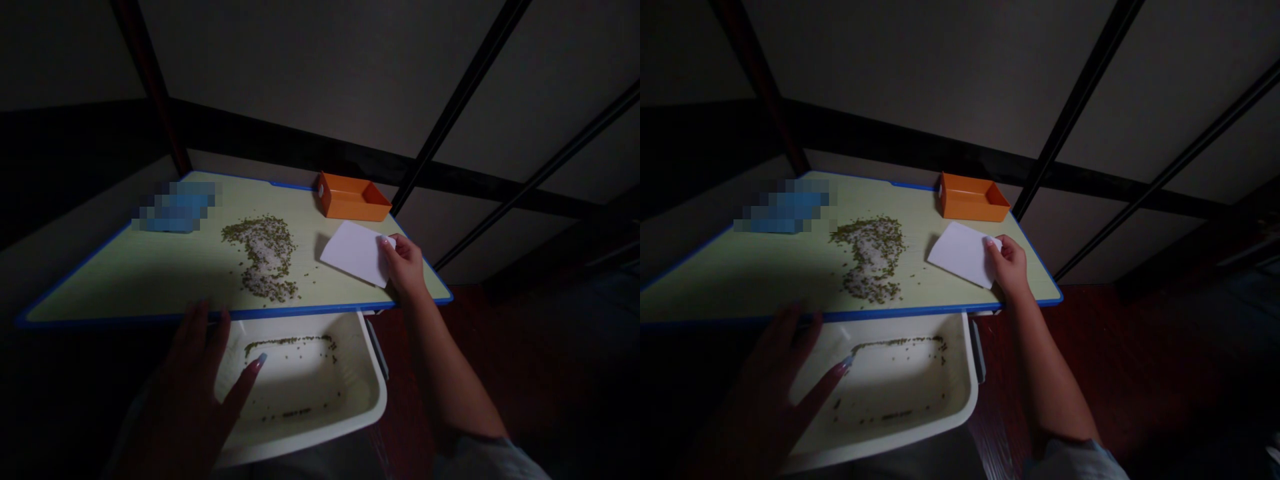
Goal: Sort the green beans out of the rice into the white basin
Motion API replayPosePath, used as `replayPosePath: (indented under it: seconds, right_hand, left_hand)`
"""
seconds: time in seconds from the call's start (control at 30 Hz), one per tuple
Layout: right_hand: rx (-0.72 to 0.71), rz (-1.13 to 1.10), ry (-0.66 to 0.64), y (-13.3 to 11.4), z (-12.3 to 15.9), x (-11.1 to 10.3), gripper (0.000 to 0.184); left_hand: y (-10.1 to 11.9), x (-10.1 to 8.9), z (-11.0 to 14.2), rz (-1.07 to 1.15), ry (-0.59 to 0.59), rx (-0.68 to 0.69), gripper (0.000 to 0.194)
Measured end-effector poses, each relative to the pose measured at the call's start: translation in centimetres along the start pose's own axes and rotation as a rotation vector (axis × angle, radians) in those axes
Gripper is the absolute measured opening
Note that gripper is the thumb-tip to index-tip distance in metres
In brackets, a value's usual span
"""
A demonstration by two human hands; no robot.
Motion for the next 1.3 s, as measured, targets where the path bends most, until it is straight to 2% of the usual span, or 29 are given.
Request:
replayPosePath:
  seconds: [0.1,0.37,0.6,0.83,1.03,1.3]
  right_hand:
    - [0.005,0.026,-0.029,-0.06,0.12,0.32,0.04]
    - [0.001,0.054,-0.072,0.12,0.12,0.88,0.041]
    - [-0.004,0.063,-0.079,0.26,0.0,0.93,0.04]
    - [0.013,0.048,-0.096,0.11,0.16,1.06,0.039]
    - [-0.018,0.05,-0.061,0.02,0.11,0.73,0.039]
    - [0.008,0.071,-0.102,0.44,-0.07,1.07,0.036]
  left_hand:
    - [-0.17,0.18,0.08,-0.014,0.008,0.003,0.072]
    - [0.31,-0.18,0.39,-0.105,0.148,0.113,0.069]
    - [0.53,-0.22,0.45,-0.125,0.174,0.16,0.069]
    - [0.28,0.03,0.45,-0.129,0.166,0.162,0.072]
    - [0.44,-0.11,0.39,-0.12,0.158,0.143,0.07]
    - [0.45,-0.23,0.3,-0.126,0.176,0.162,0.068]
Point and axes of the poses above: each hand's wrist, its own z-axis away from the middle knuckle, its own x-axis out of the palm, y = z × x, the point moved 7 cm from there along -z, towards the middle knuckle, and after that the axes turned 5 degrees about x, right-handed, at the moved point
